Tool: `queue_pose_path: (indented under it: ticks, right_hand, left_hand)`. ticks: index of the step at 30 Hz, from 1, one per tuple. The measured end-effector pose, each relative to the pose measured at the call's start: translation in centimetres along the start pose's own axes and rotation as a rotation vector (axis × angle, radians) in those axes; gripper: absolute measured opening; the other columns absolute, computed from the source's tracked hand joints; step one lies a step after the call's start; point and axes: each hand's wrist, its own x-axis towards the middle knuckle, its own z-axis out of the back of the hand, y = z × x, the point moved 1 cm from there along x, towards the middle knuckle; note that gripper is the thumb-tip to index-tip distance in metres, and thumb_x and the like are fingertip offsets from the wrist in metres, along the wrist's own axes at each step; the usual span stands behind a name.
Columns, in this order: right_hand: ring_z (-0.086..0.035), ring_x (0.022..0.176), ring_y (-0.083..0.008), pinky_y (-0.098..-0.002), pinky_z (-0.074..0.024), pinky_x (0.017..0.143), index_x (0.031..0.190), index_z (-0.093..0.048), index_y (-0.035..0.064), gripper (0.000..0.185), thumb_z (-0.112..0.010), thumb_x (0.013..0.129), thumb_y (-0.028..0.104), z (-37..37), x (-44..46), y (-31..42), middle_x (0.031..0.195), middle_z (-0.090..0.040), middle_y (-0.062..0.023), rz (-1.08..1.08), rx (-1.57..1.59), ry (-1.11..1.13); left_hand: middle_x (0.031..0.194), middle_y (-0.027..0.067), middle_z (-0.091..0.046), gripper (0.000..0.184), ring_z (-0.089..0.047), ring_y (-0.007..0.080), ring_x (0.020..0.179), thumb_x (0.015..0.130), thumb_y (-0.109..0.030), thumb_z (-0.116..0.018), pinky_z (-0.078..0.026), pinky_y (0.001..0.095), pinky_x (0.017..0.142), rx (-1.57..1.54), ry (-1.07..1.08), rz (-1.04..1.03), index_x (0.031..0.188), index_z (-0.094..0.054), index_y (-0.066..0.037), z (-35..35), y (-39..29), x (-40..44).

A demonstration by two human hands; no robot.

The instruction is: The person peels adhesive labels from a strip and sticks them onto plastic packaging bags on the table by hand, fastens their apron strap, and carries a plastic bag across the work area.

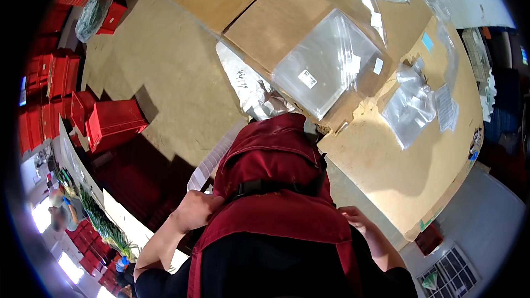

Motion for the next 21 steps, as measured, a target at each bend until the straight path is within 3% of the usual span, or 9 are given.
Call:
queue_pose_path:
  ticks: [1,4,7,11,13,16,18,19,21]
  right_hand:
    - [-0.039,0.061,-0.0034,-0.0199,-0.0295,0.056,0.064,-0.047,0.0069,0.022,-0.059,0.082,0.014,-0.5,-0.5,1.0,0.063,-0.041,0.0063,0.122,0.098,-0.019]
    - [-0.038,0.06,-0.0031,-0.0197,-0.0282,0.055,0.061,-0.046,0.0086,0.024,-0.059,0.081,0.013,-2.2,1.3,3.7,0.061,-0.039,0.0074,0.183,0.14,-0.2]
    - [-0.037,0.06,-0.0027,-0.0196,-0.0277,0.054,0.063,-0.049,0.0094,0.022,-0.057,0.083,0.014,-5.2,3.2,6.2,0.062,-0.041,0.0077,0.146,0.163,-0.186]
    - [-0.037,0.059,-0.0015,-0.0186,-0.0282,0.054,0.067,-0.052,0.0099,0.021,-0.056,0.085,0.019,-6.4,3.7,6.8,0.064,-0.044,0.0082,0.088,0.052,-0.196]
    - [-0.037,0.059,-0.0014,-0.0187,-0.028,0.053,0.068,-0.052,0.0099,0.021,-0.056,0.086,0.019,-6.5,4.0,6.1,0.063,-0.044,0.0082,0.098,0.055,-0.219]
    - [-0.038,0.057,-0.001,-0.0187,-0.0276,0.052,0.069,-0.052,0.0098,0.02,-0.055,0.087,0.019,-6.9,4.5,5.7,0.063,-0.043,0.0081,0.121,0.059,-0.255]
    - [-0.034,0.055,-0.0011,-0.0206,-0.0249,0.049,0.065,-0.047,0.0108,0.025,-0.055,0.087,0.018,-7.9,4.6,6.1,0.061,-0.039,0.0084,0.197,0.142,-0.256]
    - [-0.034,0.055,-0.0011,-0.0206,-0.0249,0.049,0.065,-0.047,0.0108,0.025,-0.055,0.087,0.018,-7.5,4.6,5.7,0.061,-0.039,0.0084,0.201,0.144,-0.256]
    - [-0.032,0.055,-0.0013,-0.0213,-0.0236,0.048,0.064,-0.044,0.011,0.026,-0.054,0.087,0.019,-6.5,4.4,4.4,0.06,-0.036,0.0084,0.151,0.021,-0.253]
  left_hand:
    - [0.063,0.0084,-0.053,0.018,-0.057,0.0266,0.061,0.069,-0.021,-0.057,-0.044,0.0363,0.052,0.003,0.01,-0.007,0.075,-0.048,-0.006,0.2,0.5,-0.1]
    - [0.056,0.0086,-0.049,0.015,-0.054,0.0272,0.054,0.067,-0.017,-0.058,-0.042,0.0358,0.048,-0.053,-0.107,-0.106,0.067,-0.047,-0.006,1.1,1.6,-0.6]
    - [0.048,0.0107,-0.041,0.019,-0.047,0.0292,0.044,0.066,-0.01,-0.058,-0.038,0.0363,0.042,-0.093,-0.291,0.027,0.057,-0.042,-0.007,1.2,2.1,-2.3]
    - [0.056,0.015,-0.048,0.015,-0.051,0.0337,0.053,0.072,-0.012,-0.056,-0.04,0.0394,0.047,-0.197,-0.377,0.17,0.064,-0.047,-0.004,0.0,2.1,0.0]
    - [0.064,0.0177,-0.053,0.01,-0.052,0.0368,0.06,0.075,-0.014,-0.057,-0.04,0.0407,0.051,-0.243,-0.27,0.186,0.076,-0.054,-0.004,-0.7,2.5,2.4]
    - [0.061,0.0163,-0.052,0.015,-0.052,0.0333,0.055,0.076,-0.018,-0.059,-0.039,0.0389,0.049,-0.235,-0.303,0.121,0.076,-0.054,-0.003,-1.6,2.3,4.1]
    - [0.057,0.0131,-0.051,0.019,-0.051,0.0275,0.05,0.076,-0.021,-0.062,-0.039,0.0361,0.048,-0.487,-0.239,0.391,0.077,-0.054,-0.003,-1.2,2.1,4.2]
    - [0.057,0.0131,-0.051,0.019,-0.051,0.0275,0.05,0.076,-0.021,-0.062,-0.039,0.0361,0.048,-0.483,-0.239,0.389,0.077,-0.054,-0.003,-2.1,3.0,4.2]
    - [0.054,0.0097,-0.05,0.024,-0.051,0.022,0.049,0.074,-0.026,-0.065,-0.038,0.0331,0.047,-0.809,-0.215,0.345,0.078,-0.054,-0.004,-4.9,5.2,4.1]
